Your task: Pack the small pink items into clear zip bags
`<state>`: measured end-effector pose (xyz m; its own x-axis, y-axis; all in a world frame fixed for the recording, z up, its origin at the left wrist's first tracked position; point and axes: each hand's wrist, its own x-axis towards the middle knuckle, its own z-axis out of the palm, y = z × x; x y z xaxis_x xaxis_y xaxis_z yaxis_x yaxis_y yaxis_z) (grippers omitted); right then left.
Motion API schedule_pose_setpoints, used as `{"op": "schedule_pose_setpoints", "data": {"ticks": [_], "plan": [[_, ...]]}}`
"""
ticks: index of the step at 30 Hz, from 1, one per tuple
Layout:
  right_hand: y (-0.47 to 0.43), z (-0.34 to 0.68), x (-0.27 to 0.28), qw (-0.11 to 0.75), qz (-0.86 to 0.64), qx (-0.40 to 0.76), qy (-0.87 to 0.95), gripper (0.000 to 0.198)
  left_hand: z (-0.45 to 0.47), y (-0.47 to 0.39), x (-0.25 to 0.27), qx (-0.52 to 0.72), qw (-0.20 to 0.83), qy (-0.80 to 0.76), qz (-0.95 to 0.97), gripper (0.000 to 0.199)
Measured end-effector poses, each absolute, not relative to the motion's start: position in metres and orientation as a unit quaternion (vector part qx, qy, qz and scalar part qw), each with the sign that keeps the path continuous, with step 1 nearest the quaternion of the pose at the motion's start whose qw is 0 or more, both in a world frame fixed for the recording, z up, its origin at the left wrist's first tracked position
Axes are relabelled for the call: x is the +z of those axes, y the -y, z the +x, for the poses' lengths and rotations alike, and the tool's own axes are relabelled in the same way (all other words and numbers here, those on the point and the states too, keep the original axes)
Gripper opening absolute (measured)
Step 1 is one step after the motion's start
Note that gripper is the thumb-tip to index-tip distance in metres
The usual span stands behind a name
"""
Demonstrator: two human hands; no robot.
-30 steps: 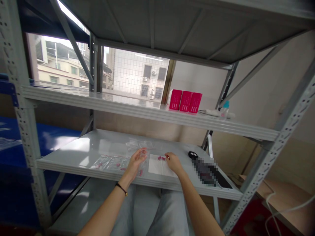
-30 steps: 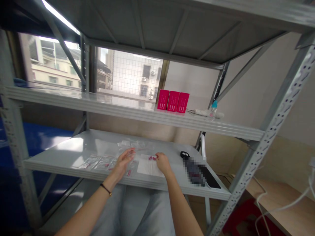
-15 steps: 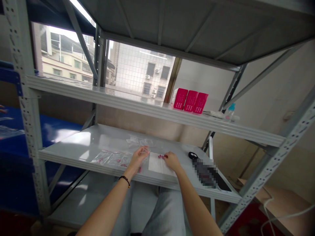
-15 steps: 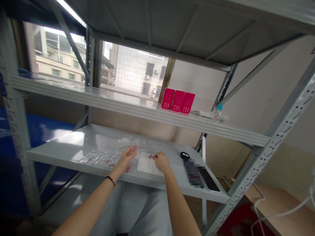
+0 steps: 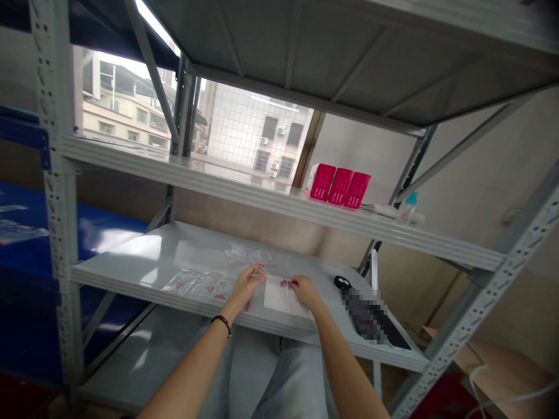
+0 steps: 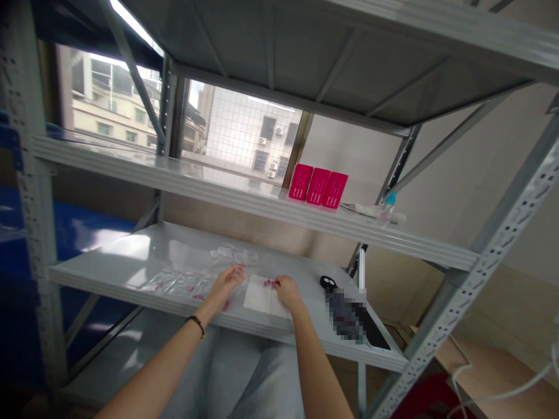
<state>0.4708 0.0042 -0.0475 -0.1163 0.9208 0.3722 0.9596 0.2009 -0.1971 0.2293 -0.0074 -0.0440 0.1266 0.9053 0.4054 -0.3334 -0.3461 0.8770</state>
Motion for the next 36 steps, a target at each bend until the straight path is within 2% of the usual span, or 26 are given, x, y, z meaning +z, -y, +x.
{"op": "schedule_pose_setpoints", "data": {"ticks": [6, 11, 15, 20, 36], "plan": [[0.004, 0.475, -0.038, 0.274, -0.621, -0.042, 0.733, 0.02, 0.229, 0.007, -0.045, 0.613, 0.505, -0.266, 0.547, 0.035], [0.045, 0.463, -0.042, 0.324, -0.589, -0.045, 0.738, 0.018, 0.229, 0.007, -0.045, 0.614, 0.506, -0.268, 0.544, 0.034], [0.076, 0.436, -0.065, 0.327, -0.549, -0.045, 0.768, 0.015, 0.229, 0.008, -0.045, 0.617, 0.506, -0.266, 0.54, 0.033], [0.073, 0.427, -0.087, 0.327, -0.528, -0.062, 0.781, 0.016, 0.229, 0.009, -0.044, 0.622, 0.504, -0.26, 0.54, 0.033], [0.074, 0.429, -0.082, 0.321, -0.516, -0.061, 0.792, 0.014, 0.228, 0.012, -0.042, 0.625, 0.501, -0.254, 0.541, 0.032]]}}
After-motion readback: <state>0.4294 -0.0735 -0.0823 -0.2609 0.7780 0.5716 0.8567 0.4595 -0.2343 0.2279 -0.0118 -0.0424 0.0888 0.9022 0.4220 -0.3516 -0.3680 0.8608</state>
